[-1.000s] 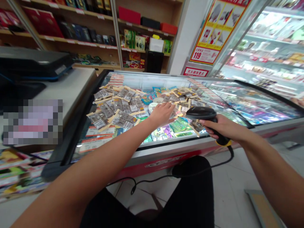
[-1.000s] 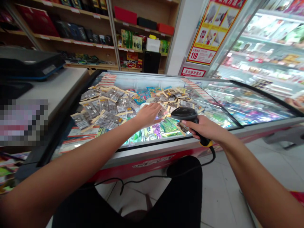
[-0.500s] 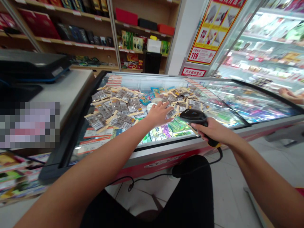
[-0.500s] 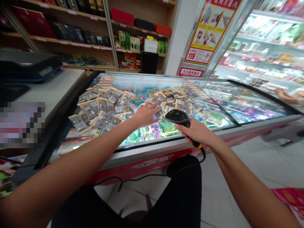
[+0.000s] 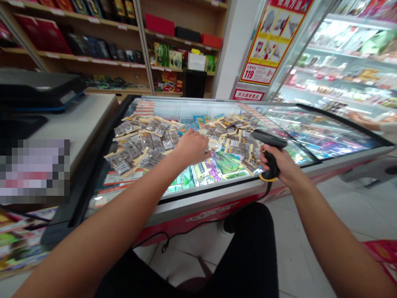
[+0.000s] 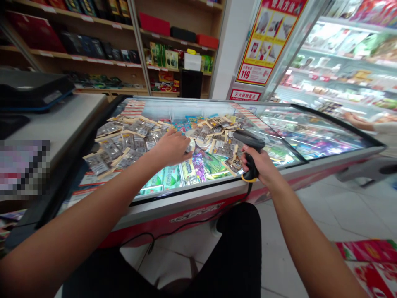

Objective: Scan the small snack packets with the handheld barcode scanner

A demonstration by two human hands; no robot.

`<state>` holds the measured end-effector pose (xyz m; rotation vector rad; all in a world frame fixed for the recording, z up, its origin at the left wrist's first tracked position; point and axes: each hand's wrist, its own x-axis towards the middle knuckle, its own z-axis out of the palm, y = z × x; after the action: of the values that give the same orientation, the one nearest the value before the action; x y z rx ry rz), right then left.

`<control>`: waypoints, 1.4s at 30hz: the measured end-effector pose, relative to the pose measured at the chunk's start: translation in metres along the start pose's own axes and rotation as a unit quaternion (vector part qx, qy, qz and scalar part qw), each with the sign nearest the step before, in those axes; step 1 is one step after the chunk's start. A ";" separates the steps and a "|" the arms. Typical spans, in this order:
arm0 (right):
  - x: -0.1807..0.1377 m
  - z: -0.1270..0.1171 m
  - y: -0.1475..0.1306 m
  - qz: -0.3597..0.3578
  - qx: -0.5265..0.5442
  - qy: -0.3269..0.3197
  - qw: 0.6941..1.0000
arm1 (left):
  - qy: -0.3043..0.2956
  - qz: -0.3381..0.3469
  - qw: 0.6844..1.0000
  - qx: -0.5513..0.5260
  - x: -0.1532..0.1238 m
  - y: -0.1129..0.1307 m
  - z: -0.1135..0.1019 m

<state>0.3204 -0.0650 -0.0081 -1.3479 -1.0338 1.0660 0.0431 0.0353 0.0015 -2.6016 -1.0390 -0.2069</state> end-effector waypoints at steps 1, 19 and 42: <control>0.000 -0.001 0.002 -0.001 0.007 -0.002 1.000 | -0.011 -0.009 1.000 0.007 -0.003 -0.006 -0.007; 0.012 -0.014 0.012 0.067 0.124 0.056 0.988 | -0.018 0.063 0.998 -0.024 -0.009 0.016 0.004; -0.005 0.068 -0.006 0.017 0.062 -0.139 0.988 | 0.068 -0.178 0.794 -0.577 0.013 -0.029 0.012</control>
<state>0.2533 -0.0543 -0.0036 -1.1409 -1.1293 1.3506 0.0322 0.0677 0.0012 -3.1966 -1.6977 -1.5284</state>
